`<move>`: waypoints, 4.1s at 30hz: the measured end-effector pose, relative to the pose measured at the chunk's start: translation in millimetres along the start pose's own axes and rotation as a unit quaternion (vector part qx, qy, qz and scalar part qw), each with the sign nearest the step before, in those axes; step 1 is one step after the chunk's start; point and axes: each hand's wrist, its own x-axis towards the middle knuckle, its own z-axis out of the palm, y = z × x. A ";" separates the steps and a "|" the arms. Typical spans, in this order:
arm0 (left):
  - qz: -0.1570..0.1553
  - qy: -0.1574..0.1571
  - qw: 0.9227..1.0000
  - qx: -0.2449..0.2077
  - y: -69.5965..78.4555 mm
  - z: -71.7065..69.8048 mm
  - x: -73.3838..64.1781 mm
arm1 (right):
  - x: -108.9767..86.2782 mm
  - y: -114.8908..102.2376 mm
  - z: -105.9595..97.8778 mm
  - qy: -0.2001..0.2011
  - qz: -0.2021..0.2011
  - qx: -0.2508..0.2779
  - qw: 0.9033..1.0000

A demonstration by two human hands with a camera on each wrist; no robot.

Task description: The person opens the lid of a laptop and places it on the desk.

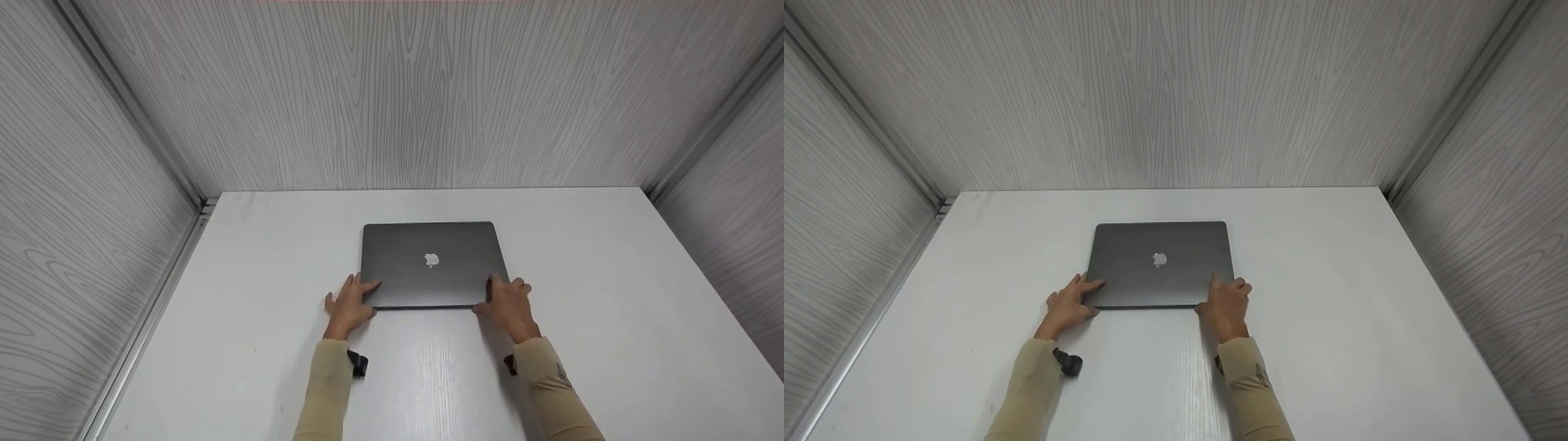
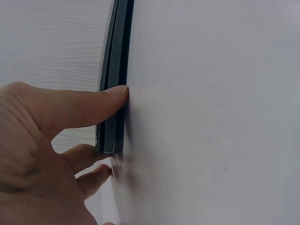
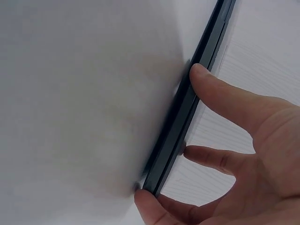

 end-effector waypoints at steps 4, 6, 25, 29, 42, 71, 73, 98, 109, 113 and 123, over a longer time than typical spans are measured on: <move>0.009 -0.007 1.000 -0.008 1.3 1.8 -1.1 | -0.7 3.4 -2.7 0.002 0.008 0.004 1.000; 0.012 -0.013 1.000 -0.011 1.4 2.2 -2.0 | -0.9 4.7 -3.1 0.004 0.009 0.004 1.000; 0.083 0.007 0.984 0.157 -2.9 -9.0 -28.4 | 6.7 6.5 -6.5 -0.068 -0.077 -0.057 0.993; 0.051 -0.067 0.979 0.185 -0.5 -17.0 -36.6 | 12.5 1.9 -5.1 -0.080 -0.137 -0.059 0.986; -0.025 -0.169 0.969 0.181 -9.0 -20.5 -38.2 | 27.5 -15.6 0.7 -0.089 -0.252 -0.111 0.957; -0.031 -0.181 0.967 0.175 -6.5 -22.8 -38.0 | 40.2 -33.5 8.0 -0.075 -0.314 -0.226 0.919; -0.031 -0.184 0.967 0.176 -6.4 -21.9 -38.6 | 39.7 -31.4 9.0 -0.076 -0.317 -0.224 0.919; -0.036 -0.178 0.967 0.179 -11.0 -18.8 -42.2 | 44.1 -27.0 22.3 0.014 -0.404 -0.275 0.872; -0.028 -0.172 0.967 0.184 -9.7 -19.4 -40.3 | 47.8 -29.5 17.7 0.013 -0.409 -0.277 0.869; -0.018 -0.165 0.968 0.187 -9.5 -21.0 -41.6 | 49.7 -29.7 16.0 0.033 -0.425 -0.260 0.867; 0.022 -0.142 0.970 0.194 -3.6 -15.7 -65.7 | 42.4 -28.4 14.6 0.021 -0.429 -0.256 0.866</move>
